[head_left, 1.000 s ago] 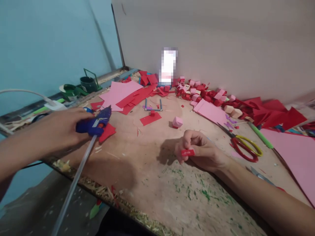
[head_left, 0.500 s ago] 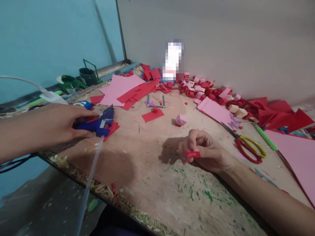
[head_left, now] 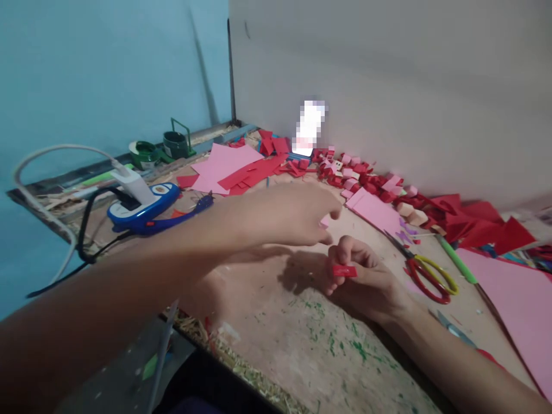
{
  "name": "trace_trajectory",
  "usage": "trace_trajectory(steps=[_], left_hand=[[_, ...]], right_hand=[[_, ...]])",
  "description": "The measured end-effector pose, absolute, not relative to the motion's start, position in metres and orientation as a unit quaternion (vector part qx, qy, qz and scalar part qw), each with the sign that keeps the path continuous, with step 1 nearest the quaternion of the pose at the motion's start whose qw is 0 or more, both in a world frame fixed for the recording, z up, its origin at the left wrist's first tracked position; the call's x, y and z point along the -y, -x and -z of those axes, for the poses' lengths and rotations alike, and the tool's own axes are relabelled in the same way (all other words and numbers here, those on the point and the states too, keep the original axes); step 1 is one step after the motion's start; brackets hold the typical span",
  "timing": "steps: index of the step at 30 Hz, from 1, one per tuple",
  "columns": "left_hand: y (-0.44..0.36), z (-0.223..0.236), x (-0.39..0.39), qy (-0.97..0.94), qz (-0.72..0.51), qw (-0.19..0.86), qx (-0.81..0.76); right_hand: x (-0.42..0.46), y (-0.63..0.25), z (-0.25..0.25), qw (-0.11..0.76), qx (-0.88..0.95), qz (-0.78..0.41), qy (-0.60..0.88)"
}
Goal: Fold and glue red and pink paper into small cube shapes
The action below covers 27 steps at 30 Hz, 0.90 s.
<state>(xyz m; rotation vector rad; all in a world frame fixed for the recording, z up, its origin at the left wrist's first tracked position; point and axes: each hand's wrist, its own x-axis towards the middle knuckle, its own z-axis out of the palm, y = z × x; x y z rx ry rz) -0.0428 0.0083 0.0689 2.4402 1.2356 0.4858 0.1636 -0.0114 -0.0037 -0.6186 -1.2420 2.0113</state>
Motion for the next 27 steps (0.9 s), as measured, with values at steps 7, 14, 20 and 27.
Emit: trace_trajectory(steps=[7,14,20,27], left_hand=[[0.025,-0.007,-0.042,-0.905,-0.141,0.119,-0.384],[0.037,0.003,-0.040,-0.894,-0.208,0.121,-0.378],[0.038,0.005,-0.038,-0.895,-0.228,0.109,-0.367],[0.039,0.006,-0.036,-0.897,-0.217,0.106,-0.369]], right_hand=[[0.044,-0.154,-0.004,0.356,0.459,-0.785,0.215],[0.045,-0.155,0.011,0.329,0.422,-0.825,0.182],[0.043,-0.157,0.015,0.317,0.391,-0.851,0.147],[0.046,-0.157,-0.001,0.302,0.375,-0.851,0.207]])
